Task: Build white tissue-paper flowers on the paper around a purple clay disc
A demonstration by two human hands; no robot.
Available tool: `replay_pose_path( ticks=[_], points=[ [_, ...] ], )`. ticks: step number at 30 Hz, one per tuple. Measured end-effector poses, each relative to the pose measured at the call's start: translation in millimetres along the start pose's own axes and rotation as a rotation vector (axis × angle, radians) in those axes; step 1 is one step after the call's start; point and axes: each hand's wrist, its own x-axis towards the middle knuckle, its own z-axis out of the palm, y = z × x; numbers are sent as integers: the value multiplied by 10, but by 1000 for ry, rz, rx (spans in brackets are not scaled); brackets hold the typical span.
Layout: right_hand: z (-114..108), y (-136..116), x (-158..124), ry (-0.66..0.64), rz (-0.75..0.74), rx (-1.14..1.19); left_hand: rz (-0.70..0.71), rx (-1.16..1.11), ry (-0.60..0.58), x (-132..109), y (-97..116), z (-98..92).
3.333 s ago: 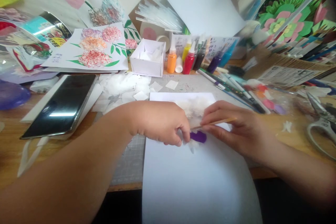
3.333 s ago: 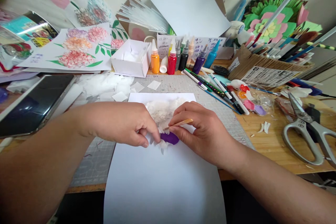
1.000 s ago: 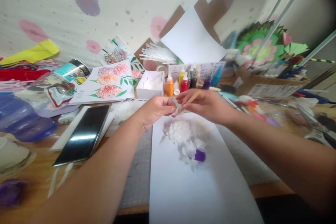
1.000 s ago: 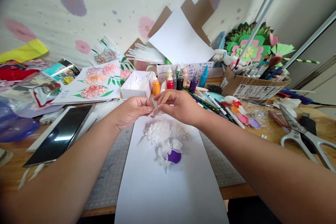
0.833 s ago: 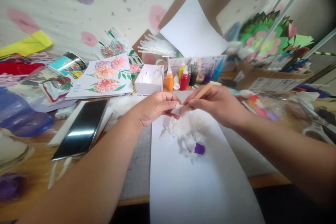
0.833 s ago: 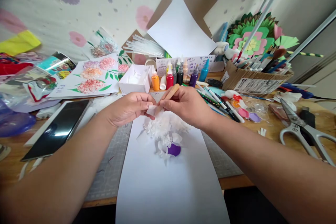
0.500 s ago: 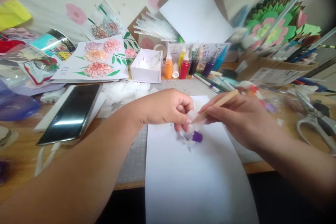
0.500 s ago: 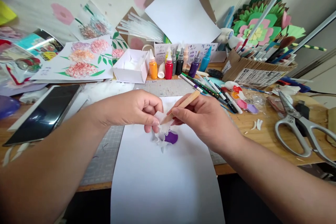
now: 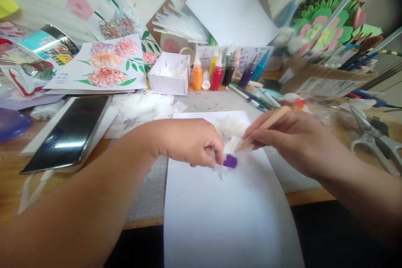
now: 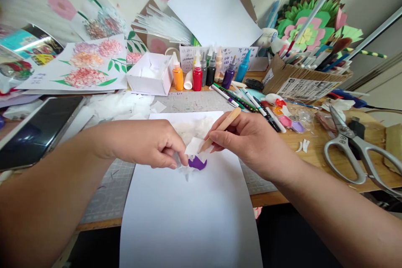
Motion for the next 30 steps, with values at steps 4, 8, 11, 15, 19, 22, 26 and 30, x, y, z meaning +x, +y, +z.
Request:
replay_pose_path(
  ticks=[4,8,11,15,19,22,26,30],
  points=[
    [105,-42,27,-57,40,-11,-42,16,-64,-27,-33,-32],
    [233,-57,48,-155,69,-57,-47,25,-121,-43,-51,-57],
    [299,-44,50,-143,46,-167,-59,17,-161,-52,-56,-69],
    [310,-25,40,-100,-19,-324,-54,-1,-118,-62,-87,-99],
    [280,-35,43,-90,-18,-405,-56,12,12,-59,-120,-146],
    [287,-51,40,-98,-40,-486,-51,45,64,-77,-116,-114],
    [314,-42,0,-157,-151,-480,-120,174,372,-164,-98,140],
    [296,3,-44,-223,-218,-445,-182,147,661,-242,-77,512]
  ],
)
